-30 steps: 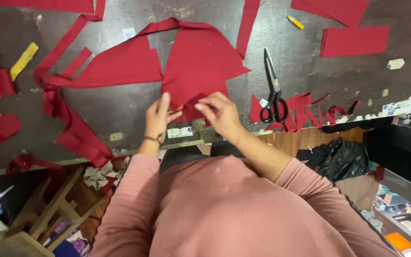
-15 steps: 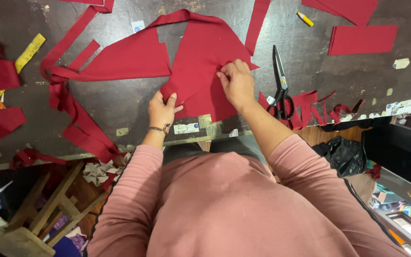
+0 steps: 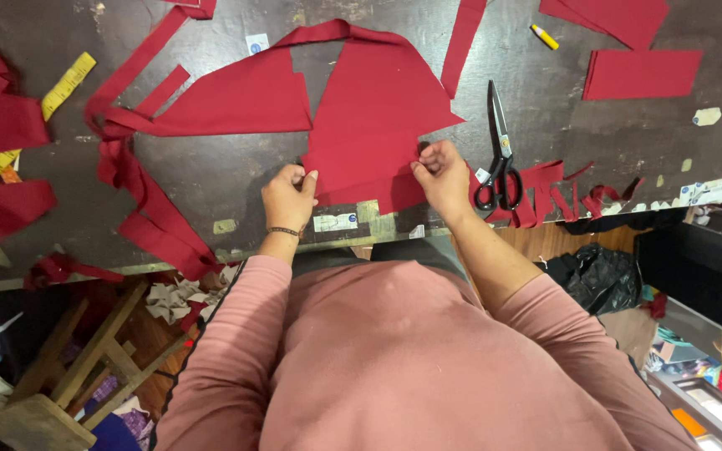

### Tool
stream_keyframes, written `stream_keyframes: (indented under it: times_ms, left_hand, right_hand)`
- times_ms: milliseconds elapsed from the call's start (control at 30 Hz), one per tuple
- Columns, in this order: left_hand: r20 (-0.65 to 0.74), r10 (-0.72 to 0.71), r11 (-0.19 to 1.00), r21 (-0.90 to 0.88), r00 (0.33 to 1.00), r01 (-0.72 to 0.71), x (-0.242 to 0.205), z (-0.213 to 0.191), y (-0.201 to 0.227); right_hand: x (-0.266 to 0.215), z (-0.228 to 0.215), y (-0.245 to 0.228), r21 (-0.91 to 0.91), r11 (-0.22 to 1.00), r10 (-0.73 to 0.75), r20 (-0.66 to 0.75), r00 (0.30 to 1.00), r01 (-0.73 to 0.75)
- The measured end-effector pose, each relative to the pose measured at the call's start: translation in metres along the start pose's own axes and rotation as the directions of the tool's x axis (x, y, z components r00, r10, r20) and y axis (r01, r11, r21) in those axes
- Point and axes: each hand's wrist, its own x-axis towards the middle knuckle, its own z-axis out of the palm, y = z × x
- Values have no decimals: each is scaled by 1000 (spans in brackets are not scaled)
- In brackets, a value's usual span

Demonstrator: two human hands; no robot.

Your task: The person cuts a large piece of red fabric into smaller rectangular strips using scissors. They fold the fabric, cut along the edges, and occasionally pick up scraps from the floor to continue cutting.

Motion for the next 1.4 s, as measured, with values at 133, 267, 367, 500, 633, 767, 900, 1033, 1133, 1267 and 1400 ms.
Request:
stream_keyframes:
  times_ms: [133,267,367,500,633,767,900,1033,1133,1267,1400]
  left_hand:
    - [0,45,998,35,999,-45,6,2,-6]
    - [-3,110,966,235,994,-107,9,2,-16]
    - [-8,138,960,247,990,-131,12,-2,-18]
    - [-13,176,958,233,984,-168,12,-2,-15]
    - [8,294,929,234,956,-288,-6,-7,3]
    - [110,589,667,493,801,-558,-36,-14,40]
    - [156,542,623,585,826,-520,-37,2,35]
    - [104,688,524,614,718,-591,-36,-4,67]
    - [-134,683,626,614,718,-481,-8,-10,82]
    - [-130,491,713,629,862,-311,-19,30,13]
    - [-325,577,771,519,749,-368,-97,78,-43]
  right_hand:
    - [-5,-10,0,34,999,10,-23,1000,-9]
    - [-8,-13,2,27,999,43,6,999,-43]
    - [-5,-13,-3,35,999,37,28,999,-38]
    - [-5,-18,-1,108,994,-8,52,999,2]
    - [-10,-41,-31,421,906,-42,21,999,29]
    - [0,-129,-61,709,699,-35,-105,994,99]
    - [49,-235,-15,752,634,125,-328,936,179]
    - [99,-303,83,548,784,68,-542,837,292]
    - [111,-316,91,-116,926,-355,-593,723,360]
    - [100,-272,45,-311,797,-594,-248,765,518]
    - [90,-175,-52,-254,555,-777,180,603,792]
